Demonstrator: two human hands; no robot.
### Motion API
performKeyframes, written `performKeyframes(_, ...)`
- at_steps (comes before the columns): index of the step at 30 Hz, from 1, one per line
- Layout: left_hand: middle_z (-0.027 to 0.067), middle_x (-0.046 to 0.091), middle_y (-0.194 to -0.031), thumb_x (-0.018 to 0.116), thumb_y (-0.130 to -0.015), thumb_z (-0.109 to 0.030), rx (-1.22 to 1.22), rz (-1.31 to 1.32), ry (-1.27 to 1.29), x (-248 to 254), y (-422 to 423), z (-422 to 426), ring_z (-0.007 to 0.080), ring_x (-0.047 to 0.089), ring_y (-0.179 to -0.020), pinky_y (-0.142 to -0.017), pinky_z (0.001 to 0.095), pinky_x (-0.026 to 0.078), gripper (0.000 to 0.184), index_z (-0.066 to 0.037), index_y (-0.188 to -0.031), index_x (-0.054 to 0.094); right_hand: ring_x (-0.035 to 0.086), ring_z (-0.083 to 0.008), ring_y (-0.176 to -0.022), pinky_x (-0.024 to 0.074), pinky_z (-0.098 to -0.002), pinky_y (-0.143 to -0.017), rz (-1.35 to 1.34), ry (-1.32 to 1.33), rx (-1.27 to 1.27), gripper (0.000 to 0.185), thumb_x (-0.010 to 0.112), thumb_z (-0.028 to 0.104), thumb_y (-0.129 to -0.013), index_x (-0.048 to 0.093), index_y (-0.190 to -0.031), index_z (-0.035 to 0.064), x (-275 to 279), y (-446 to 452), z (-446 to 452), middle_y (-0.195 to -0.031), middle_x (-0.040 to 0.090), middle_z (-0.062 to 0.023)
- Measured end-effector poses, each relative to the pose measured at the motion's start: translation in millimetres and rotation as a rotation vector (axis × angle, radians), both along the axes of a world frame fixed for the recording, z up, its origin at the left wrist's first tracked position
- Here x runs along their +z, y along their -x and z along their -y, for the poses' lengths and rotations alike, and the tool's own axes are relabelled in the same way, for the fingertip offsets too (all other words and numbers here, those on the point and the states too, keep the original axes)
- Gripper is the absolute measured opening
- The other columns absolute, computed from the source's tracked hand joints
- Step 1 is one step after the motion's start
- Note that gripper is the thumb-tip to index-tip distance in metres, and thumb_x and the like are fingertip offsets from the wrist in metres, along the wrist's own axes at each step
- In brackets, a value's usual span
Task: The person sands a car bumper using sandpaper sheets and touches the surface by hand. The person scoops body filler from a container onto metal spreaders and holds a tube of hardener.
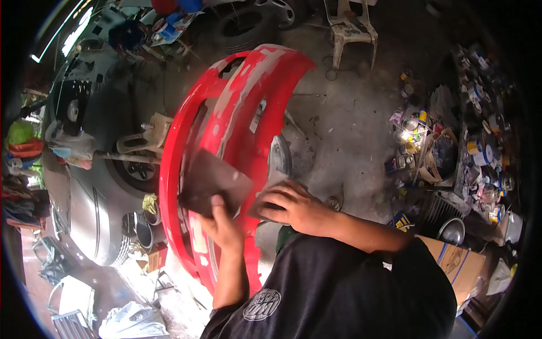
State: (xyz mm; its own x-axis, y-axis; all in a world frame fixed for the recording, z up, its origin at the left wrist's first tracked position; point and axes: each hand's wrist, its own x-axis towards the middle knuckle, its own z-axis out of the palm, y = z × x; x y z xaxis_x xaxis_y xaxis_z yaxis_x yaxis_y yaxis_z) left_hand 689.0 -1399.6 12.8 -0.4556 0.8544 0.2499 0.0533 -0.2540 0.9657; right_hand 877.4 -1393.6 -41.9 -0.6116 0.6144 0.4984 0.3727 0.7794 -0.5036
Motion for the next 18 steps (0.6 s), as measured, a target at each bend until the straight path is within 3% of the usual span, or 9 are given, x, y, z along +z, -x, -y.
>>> performKeyframes(1,0.0136,0.06,-0.123,0.058,-0.098,-0.012,0.064,0.068,-0.084,5.5,7.4,-2.4,0.02,0.059,-0.108,-0.095,0.0341,0.048,0.039,0.004,-0.132,0.048,0.05,-0.0286,-0.125,0.0407,-0.0437,-0.106,-0.142,0.113,0.032,0.041,0.053,0.005,-0.089,0.057,-0.129,0.0097,-19.5,9.4,-4.6,-0.129,0.053,-0.0102)
performKeyframes(4,0.0148,0.056,-0.13,0.061,-0.098,-0.018,0.085,0.111,-0.115,21.3,63.5,-6.2,0.0242,0.058,-0.114,-0.099,0.0413,0.048,0.046,0.0,-0.137,0.045,0.048,-0.032,-0.128,0.0398,-0.0384,-0.108,-0.449,0.55,-0.114,0.049,0.048,-0.008,-0.086,0.053,-0.133,0.0067,-44.6,32.0,-15.4,-0.13,0.052,-0.0148)
performKeyframes(5,0.0142,0.056,-0.13,0.061,-0.098,-0.019,0.06,0.149,-0.077,23.7,83.5,-6.6,0.0248,0.057,-0.115,-0.099,0.0417,0.048,0.046,-0.001,-0.137,0.045,0.047,-0.0359,-0.128,0.0392,-0.0381,-0.108,-0.531,0.548,-0.134,0.058,0.043,-0.015,-0.082,0.048,-0.137,0.0044,-46.2,38.8,-26.5,-0.131,0.05,-0.0179)
performKeyframes(7,0.0159,0.055,-0.13,0.059,-0.099,-0.022,0.01,0.181,-0.01,21.9,117.5,-8.3,0.0253,0.056,-0.116,-0.099,0.0415,0.048,0.049,0.002,-0.139,0.043,0.047,-0.0361,-0.127,0.0396,-0.0386,-0.107,-0.54,0.467,-0.213,0.058,0.043,-0.014,-0.082,0.047,-0.137,0.0039,-56.8,64.3,-46.2,-0.132,0.049,-0.018)
performKeyframes(8,0.0125,0.056,-0.13,0.063,-0.096,-0.018,-0.028,0.201,0.054,7.6,151.5,-7.7,0.025,0.056,-0.119,-0.101,0.0434,0.048,0.048,-0.002,-0.138,0.044,0.047,-0.0362,-0.127,0.0398,-0.0389,-0.107,-0.544,0.426,-0.256,0.058,0.043,-0.014,-0.082,0.046,-0.138,0.0037,-59.3,77.9,-55.7,-0.132,0.049,-0.018)
performKeyframes(10,0.0123,0.057,-0.128,0.065,-0.094,-0.018,-0.086,0.268,0.091,-11.0,183.4,-10.1,0.0255,0.058,-0.117,-0.101,0.0431,0.048,0.049,-0.002,-0.136,0.045,0.047,-0.0368,-0.127,0.0406,-0.0397,-0.106,-0.594,0.442,-0.279,0.059,0.043,-0.013,-0.083,0.045,-0.139,0.0042,-60.2,102.3,-74.3,-0.133,0.047,-0.0177)
performKeyframes(18,0.0117,0.06,-0.123,0.064,-0.093,-0.017,-0.271,0.347,0.213,-56.6,252.1,-0.1,0.0253,0.06,-0.113,-0.099,0.0412,0.048,0.049,0.0,-0.135,0.046,0.048,-0.0375,-0.123,0.0421,-0.0399,-0.103,-0.588,0.304,-0.455,0.058,0.041,-0.014,-0.082,0.048,-0.137,0.0054,-73.6,147.0,-122.8,-0.128,0.049,-0.0183)
